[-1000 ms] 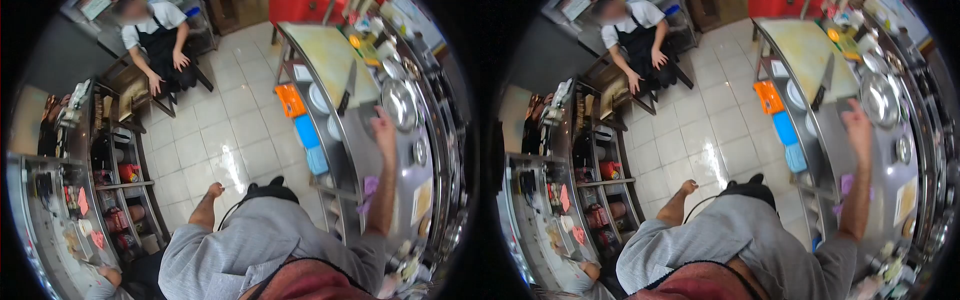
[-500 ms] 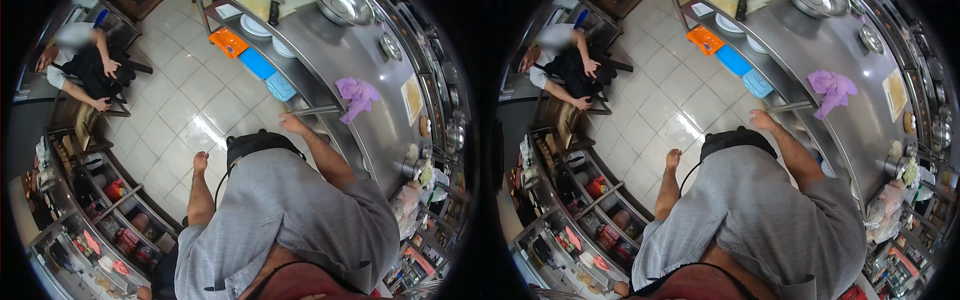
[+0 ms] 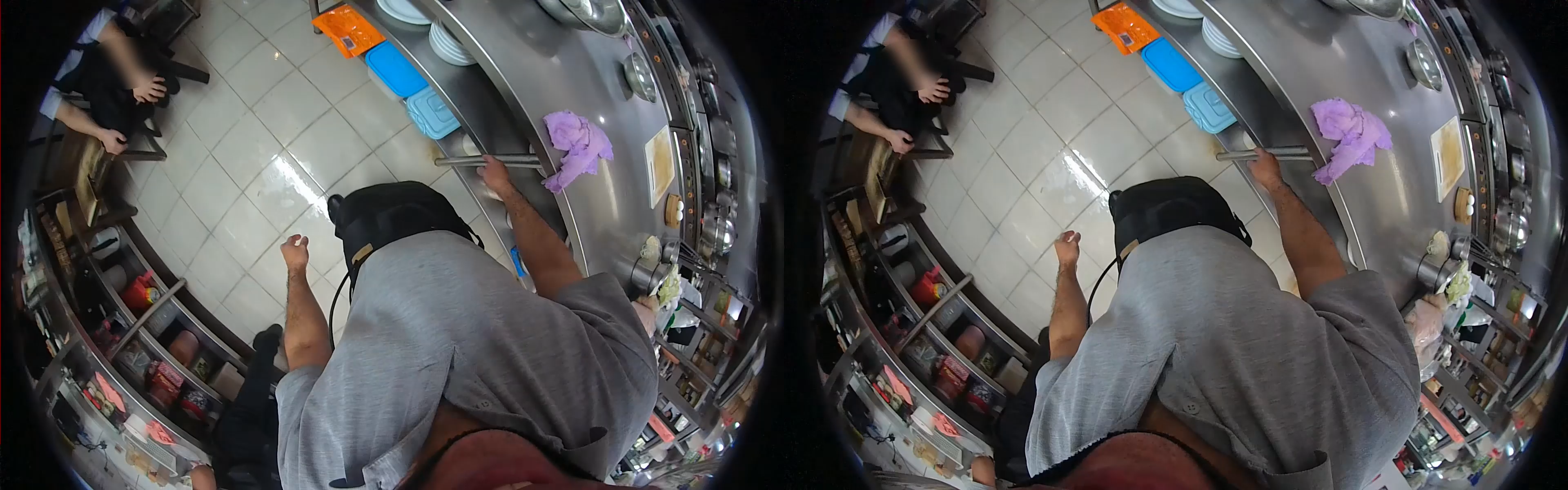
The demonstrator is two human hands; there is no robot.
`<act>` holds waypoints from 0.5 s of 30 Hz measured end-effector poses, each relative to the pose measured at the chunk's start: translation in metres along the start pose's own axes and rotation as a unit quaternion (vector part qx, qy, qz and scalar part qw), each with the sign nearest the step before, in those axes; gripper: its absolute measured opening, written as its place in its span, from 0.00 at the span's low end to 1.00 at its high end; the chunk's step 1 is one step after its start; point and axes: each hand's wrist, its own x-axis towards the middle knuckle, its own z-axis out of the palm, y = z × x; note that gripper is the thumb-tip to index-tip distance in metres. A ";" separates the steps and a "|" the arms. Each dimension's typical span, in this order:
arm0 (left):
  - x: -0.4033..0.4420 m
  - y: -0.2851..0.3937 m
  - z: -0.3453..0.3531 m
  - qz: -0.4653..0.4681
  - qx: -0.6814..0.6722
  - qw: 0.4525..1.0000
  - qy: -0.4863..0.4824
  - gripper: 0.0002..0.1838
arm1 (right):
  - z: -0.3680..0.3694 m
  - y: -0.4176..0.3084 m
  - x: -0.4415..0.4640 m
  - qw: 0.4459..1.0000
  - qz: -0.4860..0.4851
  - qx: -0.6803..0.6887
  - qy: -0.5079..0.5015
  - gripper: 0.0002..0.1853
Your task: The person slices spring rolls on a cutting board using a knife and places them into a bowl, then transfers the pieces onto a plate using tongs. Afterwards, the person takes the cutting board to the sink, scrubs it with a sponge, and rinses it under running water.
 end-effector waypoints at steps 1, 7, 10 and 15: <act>-0.002 -0.007 0.005 -0.008 -0.002 1.000 -0.004 0.18 | 0.012 0.014 0.003 0.999 -0.043 -0.029 -0.016 0.23; 0.000 -0.061 0.027 -0.006 0.054 0.998 0.020 0.18 | 0.008 0.051 -0.024 0.994 0.043 0.036 -0.097 0.19; 0.008 -0.085 0.026 -0.033 0.013 0.999 0.008 0.19 | -0.016 0.070 -0.047 0.954 0.251 0.114 -0.119 0.15; 0.028 -0.108 0.013 0.024 0.095 0.995 0.036 0.15 | 0.005 0.171 -0.049 0.989 0.123 -0.074 -0.047 0.10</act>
